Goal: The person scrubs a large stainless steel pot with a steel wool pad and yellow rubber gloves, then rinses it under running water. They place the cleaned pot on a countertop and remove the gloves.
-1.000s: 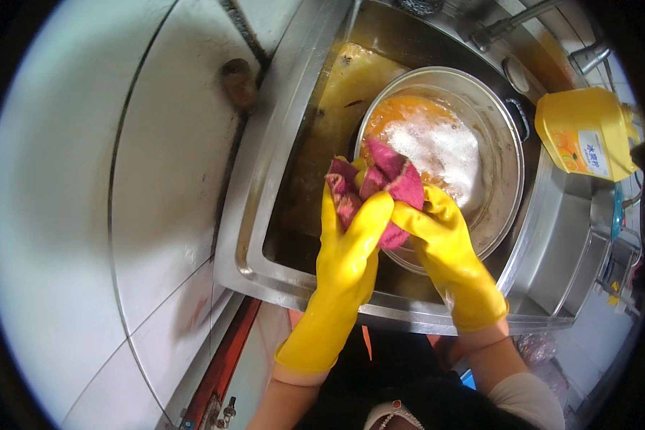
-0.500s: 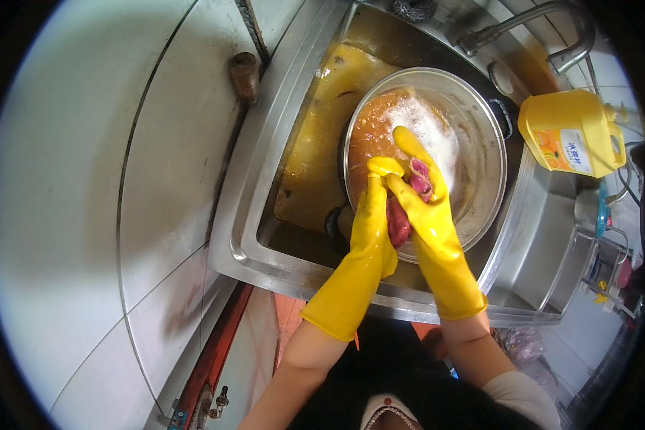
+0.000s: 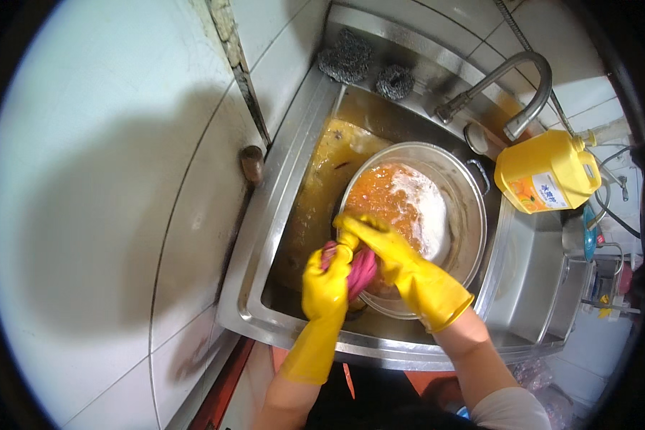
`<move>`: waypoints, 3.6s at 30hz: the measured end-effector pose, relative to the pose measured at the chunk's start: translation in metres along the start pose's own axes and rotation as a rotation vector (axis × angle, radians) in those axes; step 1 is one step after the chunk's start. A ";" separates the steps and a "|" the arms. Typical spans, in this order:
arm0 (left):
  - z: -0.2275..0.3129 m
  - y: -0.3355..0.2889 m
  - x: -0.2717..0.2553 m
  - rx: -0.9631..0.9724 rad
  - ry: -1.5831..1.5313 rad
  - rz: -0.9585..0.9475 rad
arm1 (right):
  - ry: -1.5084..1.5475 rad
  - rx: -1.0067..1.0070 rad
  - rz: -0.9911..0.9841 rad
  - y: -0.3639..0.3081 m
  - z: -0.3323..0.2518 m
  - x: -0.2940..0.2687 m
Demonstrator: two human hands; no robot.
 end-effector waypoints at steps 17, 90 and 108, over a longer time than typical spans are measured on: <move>0.056 -0.031 -0.166 0.521 0.459 0.313 | -1.788 -0.787 0.721 0.206 -0.271 0.037; -0.031 0.031 -0.020 -0.017 0.555 -0.280 | -1.147 -0.574 0.005 0.012 0.145 -0.131; -0.049 0.027 -0.020 -0.167 0.444 -0.316 | -0.274 -0.390 0.545 0.062 0.026 -0.027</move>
Point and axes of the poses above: each hand's wrist, its own y-axis towards the middle knuckle, its own x-axis out of the palm, z = x × y, the point moved 6 cm from there along y, towards the middle knuckle, and after that the axes turned 5 degrees about z, right-handed, at the moved point
